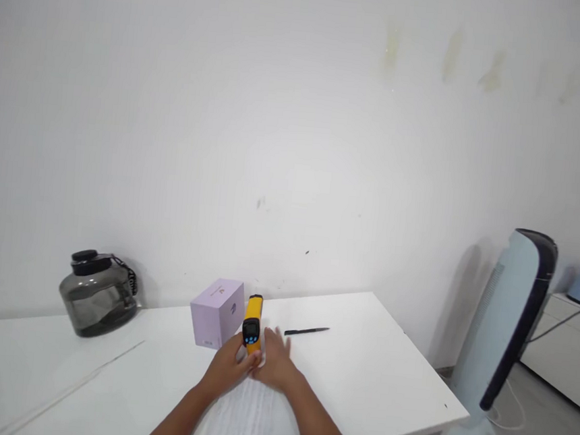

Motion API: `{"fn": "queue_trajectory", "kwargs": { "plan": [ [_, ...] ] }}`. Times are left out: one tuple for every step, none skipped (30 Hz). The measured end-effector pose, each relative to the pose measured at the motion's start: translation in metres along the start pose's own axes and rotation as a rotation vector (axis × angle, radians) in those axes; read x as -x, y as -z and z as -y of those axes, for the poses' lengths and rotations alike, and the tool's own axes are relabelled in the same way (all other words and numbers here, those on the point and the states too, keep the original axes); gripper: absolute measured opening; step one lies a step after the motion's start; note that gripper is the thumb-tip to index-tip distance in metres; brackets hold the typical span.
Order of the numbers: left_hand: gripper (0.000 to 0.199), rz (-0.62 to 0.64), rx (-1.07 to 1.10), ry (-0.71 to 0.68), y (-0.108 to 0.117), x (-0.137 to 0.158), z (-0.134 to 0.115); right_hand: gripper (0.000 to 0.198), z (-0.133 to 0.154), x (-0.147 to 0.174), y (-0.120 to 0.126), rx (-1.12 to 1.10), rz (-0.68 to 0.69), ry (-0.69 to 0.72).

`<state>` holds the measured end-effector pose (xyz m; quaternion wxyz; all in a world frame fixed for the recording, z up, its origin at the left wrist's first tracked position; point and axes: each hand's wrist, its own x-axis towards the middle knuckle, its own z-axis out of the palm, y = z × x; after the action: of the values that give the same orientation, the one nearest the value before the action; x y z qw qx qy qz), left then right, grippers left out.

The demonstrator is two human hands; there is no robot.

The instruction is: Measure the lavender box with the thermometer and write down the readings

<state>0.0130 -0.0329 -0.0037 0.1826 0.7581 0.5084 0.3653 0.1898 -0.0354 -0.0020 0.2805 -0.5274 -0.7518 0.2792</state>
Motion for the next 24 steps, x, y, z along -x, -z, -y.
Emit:
{"fn": "queue_trajectory", "kwargs": {
  "plan": [
    [0.033, 0.004, -0.023, 0.024, -0.001, 0.0, -0.001, 0.087, -0.007, 0.002, 0.015, 0.162, 0.029, 0.027],
    [0.034, 0.012, -0.033, 0.047, -0.002, 0.0, -0.001, 0.073, -0.015, 0.002, 0.031, 0.298, 0.033, 0.025],
    [0.035, 0.028, -0.032, 0.066, -0.003, 0.0, -0.001, 0.062, -0.024, 0.002, 0.047, 0.41, -0.002, -0.008],
    [0.036, 0.043, -0.025, 0.083, -0.003, 0.0, -0.001, 0.056, -0.031, 0.0, 0.062, 0.502, -0.025, -0.057],
    [0.037, 0.056, -0.014, 0.1, -0.003, -0.001, -0.001, 0.051, -0.038, -0.002, 0.075, 0.573, -0.045, -0.096],
    [0.037, 0.079, -0.012, 0.12, -0.002, -0.001, -0.001, 0.044, -0.043, -0.004, 0.086, 0.615, -0.045, -0.116],
    [0.037, 0.093, -0.018, 0.131, -0.001, -0.001, -0.002, 0.037, -0.047, -0.006, 0.095, 0.624, -0.031, -0.11],
    [0.037, 0.117, -0.03, 0.137, -0.001, -0.001, -0.002, 0.033, -0.049, -0.008, 0.101, 0.612, -0.017, -0.101],
    [0.037, 0.137, -0.041, 0.136, 0.0, -0.002, -0.003, 0.032, -0.05, -0.007, 0.105, 0.599, -0.012, -0.091],
    [0.038, 0.146, -0.055, 0.135, 0.001, -0.003, -0.003, 0.029, -0.05, -0.005, 0.107, 0.571, -0.026, -0.074],
    [0.04, 0.154, -0.075, 0.132, 0.001, -0.003, -0.003, 0.024, -0.049, -0.001, 0.107, 0.482, -0.101, -0.069],
    [0.041, 0.161, -0.096, 0.131, 0.0, -0.004, -0.003, 0.024, -0.048, 0.005, 0.105, 0.444, -0.134, -0.088],
    [0.042, 0.164, -0.111, 0.141, -0.001, -0.005, -0.003, 0.028, -0.046, 0.012, 0.102, 0.418, -0.143, -0.109],
    [0.043, 0.171, -0.112, 0.147, -0.002, -0.005, -0.003, 0.03, -0.043, 0.021, 0.098, 0.383, -0.161, -0.126],
    [0.044, 0.172, -0.108, 0.153, -0.002, -0.006, -0.002, 0.03, -0.041, 0.031, 0.091, 0.333, -0.187, -0.128],
    [0.045, 0.177, -0.098, 0.16, -0.003, -0.006, -0.002, 0.027, -0.038, 0.04, 0.084, 0.241, -0.235, -0.108],
    [0.046, 0.178, -0.091, 0.166, -0.003, -0.006, -0.002, 0.027, -0.035, 0.049, 0.075, 0.157, -0.288, -0.06],
    [0.046, 0.175, -0.086, 0.172, -0.003, -0.005, -0.002, 0.03, -0.033, 0.056, 0.067, 0.112, -0.322, 0.023],
    [0.046, 0.171, -0.082, 0.176, -0.003, -0.005, -0.002, 0.036, -0.03, 0.061, 0.058, 0.087, -0.348, 0.121],
    [0.046, 0.166, -0.08, 0.178, -0.003, -0.005, -0.003, 0.04, -0.028, 0.064, 0.051, 0.06, -0.35, 0.205],
    [0.045, 0.161, -0.08, 0.179, -0.003, -0.004, -0.003, 0.041, -0.026, 0.064, 0.044, 0.025, -0.34, 0.255],
    [0.045, 0.157, -0.08, 0.179, -0.003, -0.004, -0.003, 0.041, -0.025, 0.063, 0.039, -0.017, -0.321, 0.268],
    [0.045, 0.153, -0.08, 0.18, -0.003, -0.003, -0.004, 0.04, -0.024, 0.06, 0.035, -0.063, -0.295, 0.24],
    [0.045, 0.149, -0.081, 0.182, -0.003, -0.003, -0.004, 0.037, -0.025, 0.058, 0.032, -0.109, -0.269, 0.177]
  ]
}}
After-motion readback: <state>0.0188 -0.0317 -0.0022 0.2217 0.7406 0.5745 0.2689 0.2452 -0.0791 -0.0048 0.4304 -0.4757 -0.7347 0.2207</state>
